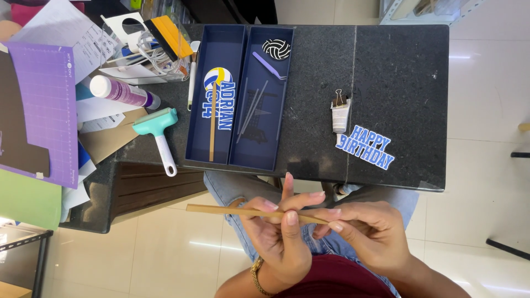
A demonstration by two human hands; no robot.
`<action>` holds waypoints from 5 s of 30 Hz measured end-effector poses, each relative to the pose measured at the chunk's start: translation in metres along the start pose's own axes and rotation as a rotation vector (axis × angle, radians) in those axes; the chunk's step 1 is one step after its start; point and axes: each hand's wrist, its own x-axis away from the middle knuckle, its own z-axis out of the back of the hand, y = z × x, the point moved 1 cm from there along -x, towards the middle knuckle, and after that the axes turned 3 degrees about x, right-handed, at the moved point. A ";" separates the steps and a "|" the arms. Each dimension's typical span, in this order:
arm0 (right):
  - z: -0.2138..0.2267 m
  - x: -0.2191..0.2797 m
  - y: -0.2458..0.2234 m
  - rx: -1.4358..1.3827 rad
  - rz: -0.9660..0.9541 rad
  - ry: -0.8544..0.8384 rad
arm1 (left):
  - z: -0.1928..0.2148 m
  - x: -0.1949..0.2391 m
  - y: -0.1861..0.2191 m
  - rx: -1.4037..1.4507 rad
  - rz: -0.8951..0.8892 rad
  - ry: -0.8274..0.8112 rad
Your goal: Peeling protective film from small plastic cutouts and preparing them for assembly using a wooden stick.
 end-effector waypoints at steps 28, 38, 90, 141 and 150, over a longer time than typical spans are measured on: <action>-0.003 -0.006 -0.002 0.010 -0.025 0.001 | 0.003 0.002 -0.005 -0.017 -0.052 0.054; -0.001 -0.001 0.014 -0.101 -0.050 0.066 | 0.002 0.006 -0.012 -0.027 -0.157 0.045; -0.007 -0.032 0.010 0.905 0.560 0.292 | 0.019 -0.028 0.001 -0.384 0.482 -0.447; 0.090 0.124 0.133 0.592 -0.985 -0.653 | 0.164 0.094 -0.047 -1.317 0.664 -1.120; 0.077 0.092 0.144 0.608 -0.868 -0.306 | 0.157 0.019 -0.107 -1.362 0.100 -0.794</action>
